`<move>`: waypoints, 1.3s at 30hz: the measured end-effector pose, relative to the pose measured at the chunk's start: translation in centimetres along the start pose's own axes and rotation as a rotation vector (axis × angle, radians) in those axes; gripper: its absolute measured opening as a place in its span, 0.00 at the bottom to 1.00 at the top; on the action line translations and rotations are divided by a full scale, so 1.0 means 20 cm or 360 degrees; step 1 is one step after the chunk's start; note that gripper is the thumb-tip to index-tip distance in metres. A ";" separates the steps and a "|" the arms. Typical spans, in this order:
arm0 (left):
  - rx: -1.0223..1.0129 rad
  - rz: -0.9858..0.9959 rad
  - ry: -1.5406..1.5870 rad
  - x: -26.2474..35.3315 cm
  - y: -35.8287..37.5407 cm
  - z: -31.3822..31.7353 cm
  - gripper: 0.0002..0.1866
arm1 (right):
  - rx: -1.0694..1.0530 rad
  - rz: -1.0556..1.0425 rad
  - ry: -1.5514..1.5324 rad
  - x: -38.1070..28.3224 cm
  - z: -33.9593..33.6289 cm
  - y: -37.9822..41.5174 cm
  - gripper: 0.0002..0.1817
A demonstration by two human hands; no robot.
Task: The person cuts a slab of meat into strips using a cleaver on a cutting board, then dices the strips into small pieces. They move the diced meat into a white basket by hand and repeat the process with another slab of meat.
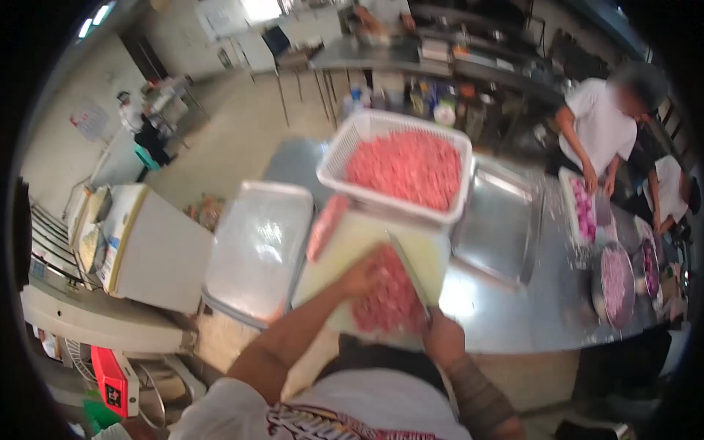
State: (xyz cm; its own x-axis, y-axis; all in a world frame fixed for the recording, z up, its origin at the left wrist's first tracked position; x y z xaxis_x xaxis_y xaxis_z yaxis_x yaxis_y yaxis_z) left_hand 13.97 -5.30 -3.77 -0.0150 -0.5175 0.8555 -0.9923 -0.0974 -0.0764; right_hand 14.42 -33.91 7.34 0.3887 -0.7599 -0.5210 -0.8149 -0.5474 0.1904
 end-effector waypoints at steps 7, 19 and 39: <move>0.0038 0.0078 -0.0534 0.13 0.54 -0.23 0.63 | -0.0267 0.0461 -0.0955 0.36 -0.22 0.05 0.09; 0.0179 0.0290 -0.0993 0.55 0.49 0.39 0.58 | -0.0344 0.0624 -0.1265 0.75 -0.05 0.25 0.09; 0.0568 0.0115 -0.1010 0.55 0.44 0.43 0.44 | -0.0658 0.0379 -0.1444 0.16 0.46 0.10 0.06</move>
State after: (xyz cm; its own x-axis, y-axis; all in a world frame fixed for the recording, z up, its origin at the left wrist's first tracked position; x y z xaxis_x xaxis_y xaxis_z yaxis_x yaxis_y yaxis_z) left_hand 6.20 -19.11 0.61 0.1024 -0.9155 0.3890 -0.8894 -0.2594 -0.3764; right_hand 10.07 -34.29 -1.53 -0.3755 -0.4069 -0.8327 -0.5498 -0.6255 0.5536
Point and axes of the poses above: each hand's wrist, its own y-axis away from the middle knuckle, its own z-axis out of the palm, x = y × z, the point moved 5 cm from there along -y, towards the middle knuckle, and after that the axes turned 1 degree about -y, right-handed, at the moved point
